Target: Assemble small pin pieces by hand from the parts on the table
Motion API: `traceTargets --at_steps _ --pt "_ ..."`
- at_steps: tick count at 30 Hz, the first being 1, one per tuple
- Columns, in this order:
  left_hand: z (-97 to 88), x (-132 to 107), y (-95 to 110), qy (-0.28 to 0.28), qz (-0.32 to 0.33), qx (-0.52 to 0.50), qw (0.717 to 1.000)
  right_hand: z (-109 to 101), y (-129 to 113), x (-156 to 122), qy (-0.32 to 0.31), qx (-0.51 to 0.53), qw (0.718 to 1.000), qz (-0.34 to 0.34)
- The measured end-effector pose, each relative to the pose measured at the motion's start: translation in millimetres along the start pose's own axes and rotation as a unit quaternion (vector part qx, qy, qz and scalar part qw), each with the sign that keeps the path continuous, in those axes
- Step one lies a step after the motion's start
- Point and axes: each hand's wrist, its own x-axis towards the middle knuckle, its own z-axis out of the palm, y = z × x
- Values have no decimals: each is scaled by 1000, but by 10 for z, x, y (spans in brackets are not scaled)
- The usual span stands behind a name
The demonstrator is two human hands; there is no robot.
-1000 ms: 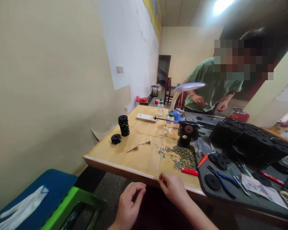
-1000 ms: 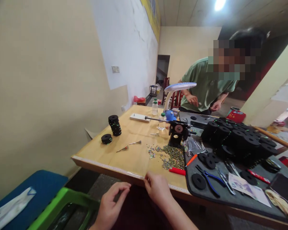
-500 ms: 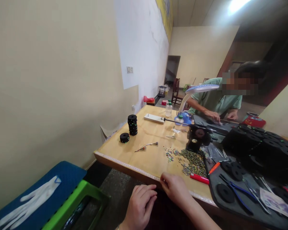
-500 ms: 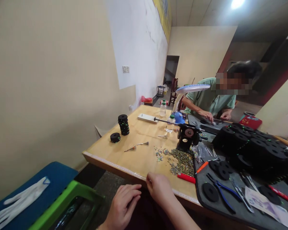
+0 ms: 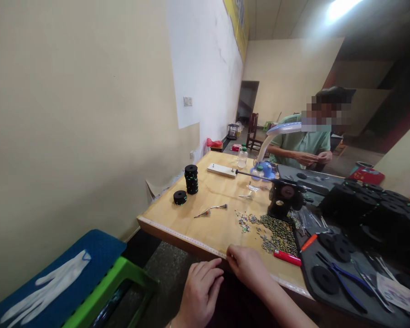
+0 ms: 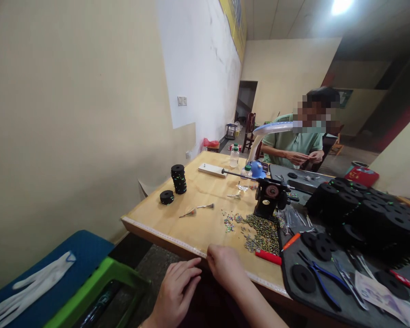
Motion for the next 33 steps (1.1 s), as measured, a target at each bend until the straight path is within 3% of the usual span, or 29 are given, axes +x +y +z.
traceTargets --at_steps 33 --pt "-4 27 -126 -22 -39 70 996 -35 -189 166 -12 -14 1000 3"
